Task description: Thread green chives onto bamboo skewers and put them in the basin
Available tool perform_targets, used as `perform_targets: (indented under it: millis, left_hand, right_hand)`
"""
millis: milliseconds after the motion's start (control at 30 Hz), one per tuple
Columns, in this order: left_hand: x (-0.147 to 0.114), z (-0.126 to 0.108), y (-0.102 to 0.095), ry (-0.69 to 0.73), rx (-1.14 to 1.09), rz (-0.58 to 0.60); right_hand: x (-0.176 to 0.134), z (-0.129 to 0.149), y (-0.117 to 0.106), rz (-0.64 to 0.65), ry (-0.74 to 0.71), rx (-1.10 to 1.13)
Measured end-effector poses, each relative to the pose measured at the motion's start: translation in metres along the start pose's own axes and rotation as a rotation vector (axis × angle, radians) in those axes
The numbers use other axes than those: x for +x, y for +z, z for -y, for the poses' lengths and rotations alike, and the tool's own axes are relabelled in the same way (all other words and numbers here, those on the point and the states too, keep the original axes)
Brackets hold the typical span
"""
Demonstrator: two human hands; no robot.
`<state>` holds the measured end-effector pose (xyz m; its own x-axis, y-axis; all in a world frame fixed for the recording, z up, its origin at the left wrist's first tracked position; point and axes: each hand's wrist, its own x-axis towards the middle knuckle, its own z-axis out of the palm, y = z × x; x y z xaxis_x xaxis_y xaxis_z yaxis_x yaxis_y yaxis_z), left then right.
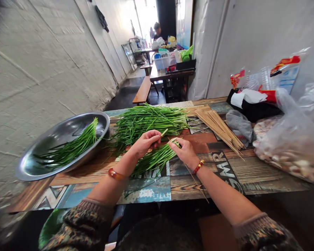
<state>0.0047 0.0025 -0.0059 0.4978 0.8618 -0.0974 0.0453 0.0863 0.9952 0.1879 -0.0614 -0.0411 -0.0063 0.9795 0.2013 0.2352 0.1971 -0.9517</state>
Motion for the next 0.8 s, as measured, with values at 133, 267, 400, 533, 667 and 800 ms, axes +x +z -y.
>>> perform_targets:
  millis: [133,267,400,533,667,800]
  left_hand:
    - [0.008,0.003,0.011,-0.006,0.000,-0.036]
    - [0.013,0.008,0.017,-0.016,-0.008,-0.045]
    - [0.012,0.012,0.016,-0.023,-0.016,-0.070]
    - [0.007,0.012,0.014,-0.010,0.008,-0.076]
    - [0.004,0.011,0.016,0.038,0.056,-0.085]
    - [0.005,0.012,0.017,0.047,0.050,-0.111]
  right_hand:
    - [0.005,0.001,-0.002,-0.027,-0.032,-0.027]
    - [0.005,-0.001,-0.003,-0.027,-0.031,-0.030]
    - [0.005,0.001,-0.003,-0.035,-0.048,-0.037]
    - [0.004,0.002,-0.002,-0.030,-0.009,-0.055]
    - [0.003,0.001,-0.002,-0.024,0.028,-0.094]
    - [0.003,-0.001,-0.002,-0.005,0.027,-0.124]
